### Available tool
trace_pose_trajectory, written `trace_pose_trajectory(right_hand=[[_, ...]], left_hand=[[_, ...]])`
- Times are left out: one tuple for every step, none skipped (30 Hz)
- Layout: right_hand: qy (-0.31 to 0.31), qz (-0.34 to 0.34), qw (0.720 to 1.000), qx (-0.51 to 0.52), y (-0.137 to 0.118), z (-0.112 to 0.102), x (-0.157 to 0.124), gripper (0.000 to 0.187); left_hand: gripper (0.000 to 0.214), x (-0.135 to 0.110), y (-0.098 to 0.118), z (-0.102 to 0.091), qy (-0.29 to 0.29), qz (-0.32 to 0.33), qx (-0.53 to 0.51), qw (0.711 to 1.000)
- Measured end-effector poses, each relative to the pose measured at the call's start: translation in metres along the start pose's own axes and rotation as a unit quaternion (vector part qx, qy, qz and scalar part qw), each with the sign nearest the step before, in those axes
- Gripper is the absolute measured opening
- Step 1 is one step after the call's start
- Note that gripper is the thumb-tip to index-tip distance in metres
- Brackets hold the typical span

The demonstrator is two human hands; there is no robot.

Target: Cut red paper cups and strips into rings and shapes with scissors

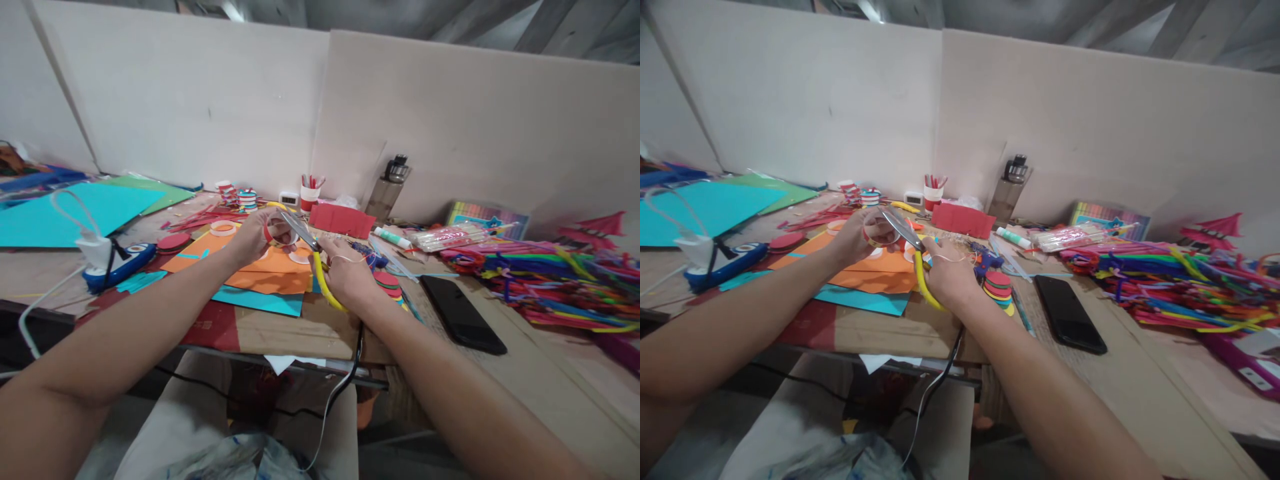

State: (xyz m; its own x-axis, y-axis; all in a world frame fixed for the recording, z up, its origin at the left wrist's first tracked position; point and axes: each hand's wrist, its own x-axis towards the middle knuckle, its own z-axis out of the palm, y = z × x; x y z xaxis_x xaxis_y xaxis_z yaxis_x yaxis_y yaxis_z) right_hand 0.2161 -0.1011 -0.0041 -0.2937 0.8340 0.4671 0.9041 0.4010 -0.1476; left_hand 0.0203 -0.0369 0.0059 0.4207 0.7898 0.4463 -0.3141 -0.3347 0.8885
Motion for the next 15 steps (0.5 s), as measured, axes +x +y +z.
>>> trace_pose_trajectory(right_hand=[[-0.001, 0.0, 1.0, -0.005, 0.0, -0.0003, 0.0, 0.031], [-0.003, 0.001, 1.0, -0.01, 0.0, -0.0005, 0.0001, 0.031], [-0.005, 0.002, 1.0, -0.013, 0.0, -0.0006, 0.0001, 0.031], [-0.006, 0.002, 1.0, -0.014, 0.0, -0.0007, 0.0001, 0.031], [-0.006, 0.002, 1.0, -0.013, 0.0, -0.0007, 0.0001, 0.031], [-0.005, 0.001, 1.0, -0.011, -0.0001, -0.0007, 0.0001, 0.031], [-0.004, 0.001, 1.0, -0.011, -0.0001, -0.0007, 0.0001, 0.03], [-0.004, 0.002, 1.0, -0.012, -0.0002, -0.0006, 0.0001, 0.03], [-0.005, 0.004, 1.0, -0.015, -0.0003, -0.0006, 0.0002, 0.03], [-0.007, 0.008, 1.0, -0.017, -0.0003, -0.0006, 0.0003, 0.03], [-0.008, 0.012, 1.0, -0.019, -0.0003, -0.0007, 0.0004, 0.03], [-0.009, 0.014, 1.0, -0.019, -0.0003, -0.0007, 0.0006, 0.03], [-0.008, 0.015, 1.0, -0.018, -0.0003, -0.0008, 0.0006, 0.03], [-0.007, 0.014, 1.0, -0.016, -0.0003, -0.0009, 0.0006, 0.03], [-0.007, 0.012, 1.0, -0.014, -0.0005, -0.001, 0.0004, 0.031]], left_hand=[[0.029, 0.0003, -0.0001, -0.0012, -0.006, 0.0, 0.002, 1.0], [0.03, 0.0005, -0.0004, -0.0024, -0.011, 0.0, 0.003, 1.0], [0.03, 0.0007, -0.0008, -0.0037, -0.014, -0.002, 0.004, 1.0], [0.029, 0.0009, -0.0013, -0.0049, -0.017, -0.005, 0.004, 1.0], [0.028, 0.0011, -0.0019, -0.006, -0.018, -0.008, 0.005, 1.0], [0.027, 0.0013, -0.0024, -0.0069, -0.018, -0.012, 0.008, 1.0], [0.026, 0.0015, -0.0028, -0.0076, -0.015, -0.015, 0.012, 1.0], [0.026, 0.0018, -0.003, -0.008, -0.011, -0.018, 0.018, 1.0], [0.026, 0.0021, -0.0028, -0.008, -0.002, -0.02, 0.024, 0.999], [0.026, 0.0024, -0.0022, -0.0076, 0.012, -0.02, 0.029, 0.999], [0.026, 0.0026, -0.0012, -0.0069, 0.029, -0.016, 0.031, 0.999], [0.027, 0.0027, 0.0, -0.006, 0.045, -0.01, 0.031, 0.998], [0.027, 0.0026, 0.0014, -0.0048, 0.056, -0.004, 0.031, 0.998], [0.027, 0.0023, 0.0028, -0.0036, 0.061, 0.004, 0.03, 0.998], [0.028, 0.0019, 0.004, -0.0025, 0.062, 0.011, 0.03, 0.998]])
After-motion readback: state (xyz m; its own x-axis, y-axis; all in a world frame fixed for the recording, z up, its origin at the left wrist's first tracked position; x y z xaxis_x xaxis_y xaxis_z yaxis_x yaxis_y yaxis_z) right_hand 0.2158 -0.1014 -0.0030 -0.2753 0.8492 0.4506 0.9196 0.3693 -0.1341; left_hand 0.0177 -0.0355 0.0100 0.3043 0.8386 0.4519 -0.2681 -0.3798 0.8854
